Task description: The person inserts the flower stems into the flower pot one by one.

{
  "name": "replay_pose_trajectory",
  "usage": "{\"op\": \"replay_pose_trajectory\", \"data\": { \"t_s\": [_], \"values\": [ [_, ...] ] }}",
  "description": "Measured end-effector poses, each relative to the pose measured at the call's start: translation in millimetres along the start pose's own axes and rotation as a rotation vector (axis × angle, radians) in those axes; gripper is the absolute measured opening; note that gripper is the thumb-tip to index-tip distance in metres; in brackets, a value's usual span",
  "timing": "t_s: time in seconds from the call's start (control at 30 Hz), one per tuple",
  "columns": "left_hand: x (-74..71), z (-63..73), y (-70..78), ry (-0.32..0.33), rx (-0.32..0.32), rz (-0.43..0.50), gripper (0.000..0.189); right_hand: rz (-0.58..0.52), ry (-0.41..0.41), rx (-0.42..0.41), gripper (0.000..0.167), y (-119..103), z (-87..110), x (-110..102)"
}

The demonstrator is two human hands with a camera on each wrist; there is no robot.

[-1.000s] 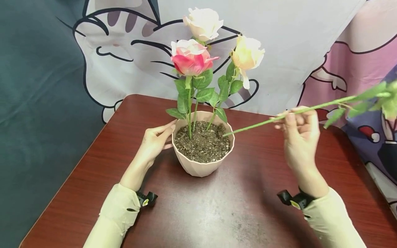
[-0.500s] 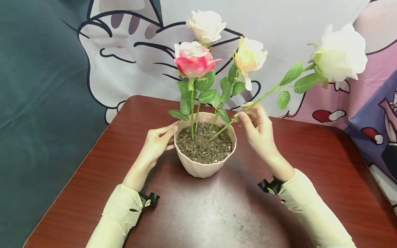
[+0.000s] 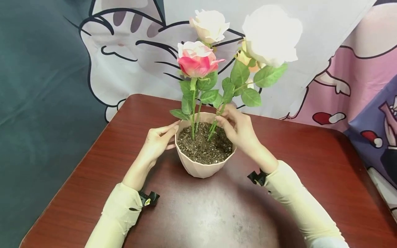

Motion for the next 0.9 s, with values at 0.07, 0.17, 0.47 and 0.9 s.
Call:
{"op": "replay_pose_trajectory", "data": {
  "t_s": [0.07, 0.17, 0.47, 0.9],
  "values": [
    [2.5, -0.9, 0.9, -0.009, 0.005, 0.005, 0.036, -0.003, 0.019, 0.015, 0.005, 4, 3.4, 2],
    [4.5, -2.3, 2.2, -0.021, -0.001, 0.000, 0.037, 0.015, 0.035, 0.023, 0.005, 2, 7.7, 2],
    [-1.9, 0.7, 0.9, -0.006, -0.048, -0.034, 0.037, 0.063, 0.027, -0.004, 0.006, 17, 7.0, 13],
    [-3.1, 1.5, 0.8, -0.003, -0.020, -0.026, 0.036, 0.046, -0.012, -0.006, 0.009, 11, 7.3, 15]
  ]
}}
Point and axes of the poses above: each hand's wrist, its own z-axis away from the middle knuckle, its own x-axis out of the palm, y = z × x, the point moved 1 cm from there along -z, towards the middle knuckle, and after that the axes turned 4 degrees about -z, right-handed, at the moved point
